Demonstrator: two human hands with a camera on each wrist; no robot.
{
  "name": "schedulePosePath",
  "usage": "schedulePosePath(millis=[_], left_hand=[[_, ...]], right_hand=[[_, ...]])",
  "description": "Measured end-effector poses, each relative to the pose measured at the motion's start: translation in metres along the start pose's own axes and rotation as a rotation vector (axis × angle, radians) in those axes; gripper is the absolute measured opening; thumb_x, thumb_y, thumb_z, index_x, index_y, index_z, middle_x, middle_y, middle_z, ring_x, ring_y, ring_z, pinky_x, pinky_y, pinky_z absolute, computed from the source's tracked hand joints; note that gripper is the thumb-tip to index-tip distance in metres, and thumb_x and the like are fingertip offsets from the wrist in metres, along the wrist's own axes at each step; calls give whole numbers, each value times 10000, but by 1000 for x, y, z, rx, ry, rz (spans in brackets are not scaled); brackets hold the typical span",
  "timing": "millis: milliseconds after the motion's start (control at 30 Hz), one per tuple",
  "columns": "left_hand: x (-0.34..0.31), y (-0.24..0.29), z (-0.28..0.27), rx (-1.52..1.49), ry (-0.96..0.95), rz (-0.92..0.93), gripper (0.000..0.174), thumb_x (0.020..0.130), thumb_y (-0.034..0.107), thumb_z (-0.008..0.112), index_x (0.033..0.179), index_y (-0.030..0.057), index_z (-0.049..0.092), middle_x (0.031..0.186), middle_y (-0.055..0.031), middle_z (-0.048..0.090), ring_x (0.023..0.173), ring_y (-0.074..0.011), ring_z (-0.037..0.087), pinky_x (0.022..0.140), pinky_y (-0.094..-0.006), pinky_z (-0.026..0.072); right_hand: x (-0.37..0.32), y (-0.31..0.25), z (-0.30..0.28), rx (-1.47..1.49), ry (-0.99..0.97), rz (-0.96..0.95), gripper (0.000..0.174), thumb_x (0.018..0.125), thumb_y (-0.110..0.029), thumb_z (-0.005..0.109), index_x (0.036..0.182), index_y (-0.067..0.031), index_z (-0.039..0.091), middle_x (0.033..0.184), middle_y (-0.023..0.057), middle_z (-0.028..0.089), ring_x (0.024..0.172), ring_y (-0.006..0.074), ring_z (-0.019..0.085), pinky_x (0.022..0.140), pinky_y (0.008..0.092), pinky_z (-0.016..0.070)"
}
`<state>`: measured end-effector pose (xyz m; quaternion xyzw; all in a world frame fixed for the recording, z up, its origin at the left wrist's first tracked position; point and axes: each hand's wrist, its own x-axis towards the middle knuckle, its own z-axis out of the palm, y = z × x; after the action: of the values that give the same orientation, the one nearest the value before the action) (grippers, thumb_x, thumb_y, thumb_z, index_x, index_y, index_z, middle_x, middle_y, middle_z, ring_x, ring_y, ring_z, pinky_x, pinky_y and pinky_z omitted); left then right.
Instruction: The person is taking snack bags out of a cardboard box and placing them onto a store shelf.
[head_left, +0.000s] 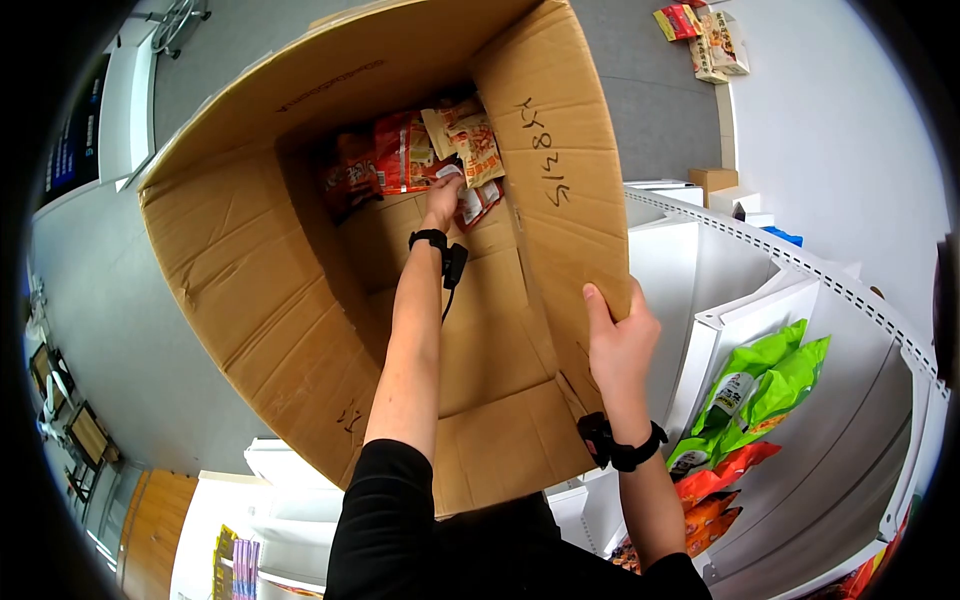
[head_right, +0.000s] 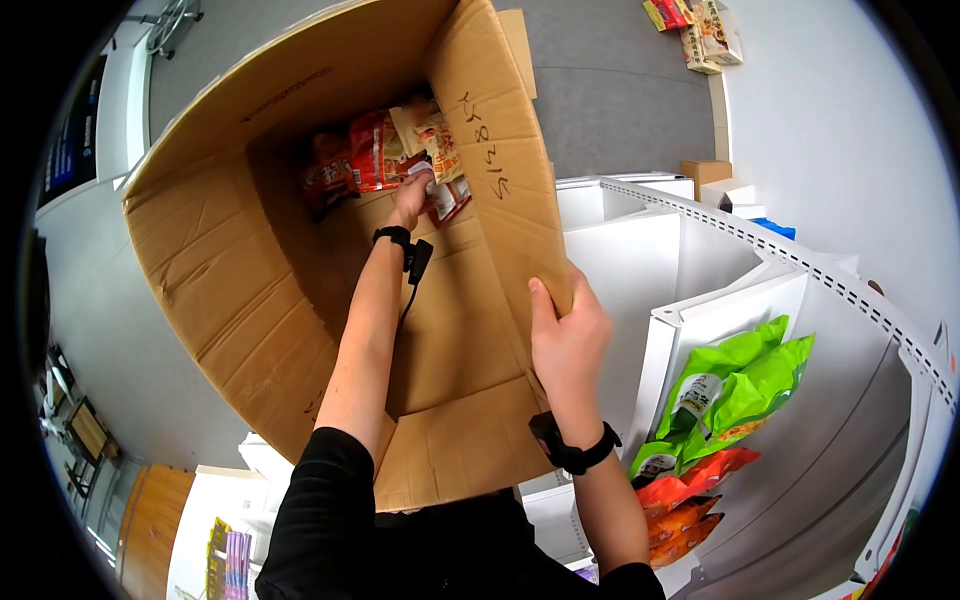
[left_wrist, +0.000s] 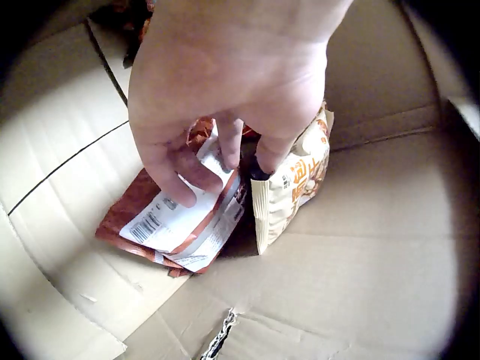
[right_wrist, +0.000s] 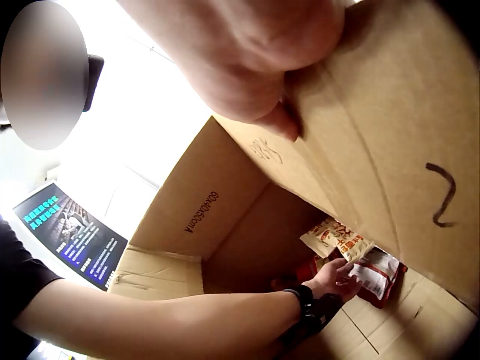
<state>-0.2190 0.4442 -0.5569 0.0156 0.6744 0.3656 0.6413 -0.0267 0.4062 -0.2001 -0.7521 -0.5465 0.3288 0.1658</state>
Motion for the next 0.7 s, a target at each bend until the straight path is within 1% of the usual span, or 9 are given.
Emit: schedulePosePath(millis=[67,100,200,233,367,467,567,600,700], left_hand=[[6,-7,2,57,15,-10,342,839,246,588,1127,63,609,908,-69,623,651,-169,571,567,-323,448],[29,-25,-4,62,10,46,308,826,218,597,1055,15,633,908,-85,635,685,-190,568,637,-339,445],[29,-28,-7,162,8,21,267,798,194,621,947,-24,659,850,-99,645,679,-209,559,671,-344,434],[32,-28,-7,266,55,-14,223,771,155,634,882,-35,675,781,-120,648,682,-210,555,656,-354,422],[5,-23,-3,288,65,-60,125,697,95,633,705,-23,672,760,-143,645,665,-239,565,645,-369,425],[-9,-38,-6,310,113,-38,85,688,80,634,642,26,588,535,-22,448,419,-142,350,403,-310,246],[-67,-14,-12,230,67,-108,102,660,83,645,622,44,558,538,-21,436,430,-143,346,410,-312,241],[-69,-17,-19,319,73,-98,111,667,81,638,614,55,544,541,-16,424,433,-137,333,410,-309,233],[-96,-4,-30,292,55,-137,95,713,66,599,635,66,545,550,-6,417,452,-125,321,419,-298,224]], right_hand=[[0,0,0,2,0,-5,289,814,-133,629,1059,16,594,889,188,654,823,311,646,724,350,492],[0,1,0,0,5,-14,289,814,-134,629,1060,15,594,895,186,653,827,312,644,726,350,492],[-2,1,-1,5,7,-9,293,814,-136,627,1063,14,592,906,182,651,831,315,640,724,351,491],[-2,1,-1,11,5,-4,294,814,-137,626,1064,13,591,908,182,651,830,317,639,722,351,491],[-2,2,0,-10,18,-13,296,806,-135,623,1066,4,595,908,185,648,819,326,633,713,359,492],[0,2,-1,-21,7,-21,296,802,-134,620,1067,-4,599,903,185,648,815,332,631,708,364,492],[-3,2,-2,-6,11,-33,295,801,-136,619,1066,-8,602,897,183,650,815,334,631,707,369,492],[-4,2,-3,-7,16,-38,295,801,-139,620,1066,-10,603,895,183,650,815,336,630,707,371,491],[-4,2,-5,-4,28,-62,299,802,-145,620,1071,-16,602,894,183,650,819,341,627,709,378,491]])
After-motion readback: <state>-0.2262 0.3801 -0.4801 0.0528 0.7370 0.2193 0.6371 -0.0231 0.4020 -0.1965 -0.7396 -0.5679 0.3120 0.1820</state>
